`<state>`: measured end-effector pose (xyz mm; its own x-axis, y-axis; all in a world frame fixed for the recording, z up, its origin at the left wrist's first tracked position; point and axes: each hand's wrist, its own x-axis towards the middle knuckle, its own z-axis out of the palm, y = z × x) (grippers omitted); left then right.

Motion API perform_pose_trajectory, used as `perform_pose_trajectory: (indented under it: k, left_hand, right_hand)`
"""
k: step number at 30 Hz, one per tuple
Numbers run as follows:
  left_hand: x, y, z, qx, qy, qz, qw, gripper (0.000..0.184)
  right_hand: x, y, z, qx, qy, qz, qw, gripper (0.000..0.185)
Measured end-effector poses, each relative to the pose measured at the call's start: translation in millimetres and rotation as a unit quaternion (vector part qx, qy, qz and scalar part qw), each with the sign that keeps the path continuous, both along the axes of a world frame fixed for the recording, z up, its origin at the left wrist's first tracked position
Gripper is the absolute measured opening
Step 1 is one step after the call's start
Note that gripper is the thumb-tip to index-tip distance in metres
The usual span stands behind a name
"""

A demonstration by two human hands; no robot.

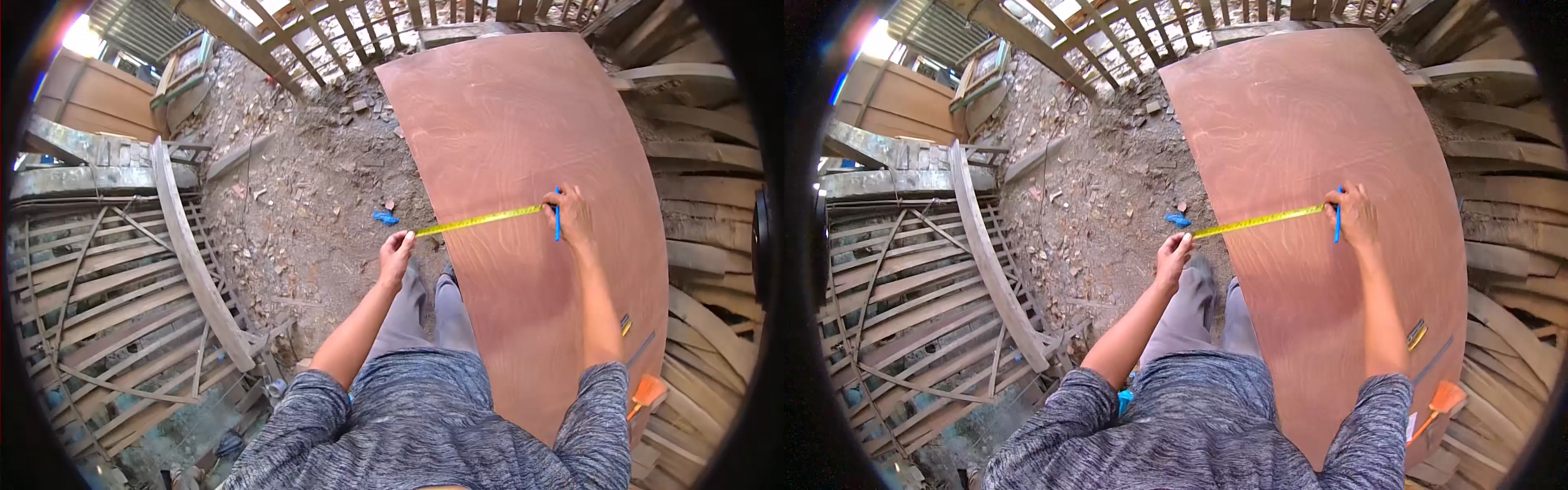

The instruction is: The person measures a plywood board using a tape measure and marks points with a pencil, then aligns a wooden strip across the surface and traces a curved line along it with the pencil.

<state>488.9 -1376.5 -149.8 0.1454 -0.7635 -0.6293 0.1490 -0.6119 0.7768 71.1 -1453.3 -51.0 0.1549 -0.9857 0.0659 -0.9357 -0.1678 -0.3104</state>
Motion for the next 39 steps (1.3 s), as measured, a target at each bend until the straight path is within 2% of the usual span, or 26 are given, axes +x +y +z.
perform_pose_trajectory:
  k: [7, 13, 21, 27, 35, 39]
  left_hand:
    - [-26.7, -91.6, -73.9, -0.019, 0.019, 0.087, 0.996, 0.029]
    - [-48.0, -117.6, -72.1, -0.014, 0.009, 0.125, 0.992, 0.026]
    - [-52.4, -126.8, -60.9, 0.000, -0.059, 0.096, 0.994, 0.025]
    - [-40.9, -121.0, -69.5, 0.005, 0.008, 0.105, 0.994, 0.028]
    - [-57.4, -125.1, -54.1, -0.025, -0.142, 0.084, 0.986, 0.031]
    - [-55.9, -126.5, -55.1, -0.034, -0.224, 0.052, 0.973, 0.031]
  right_hand:
    - [-11.6, -104.6, -42.9, 0.031, 0.035, 0.033, 0.998, 0.012]
    - [-18.7, -145.7, -58.3, 0.071, 0.037, -0.003, 0.997, 0.011]
    - [-22.6, -165.6, -72.6, 0.100, 0.036, -0.003, 0.994, 0.011]
    - [-25.0, -170.3, -85.4, 0.117, 0.026, 0.000, 0.993, 0.012]
    - [-44.4, -174.0, -122.1, 0.092, -0.008, 0.021, 0.996, 0.011]
    - [-60.4, -169.3, -150.7, -0.023, -0.031, 0.057, 0.998, 0.012]
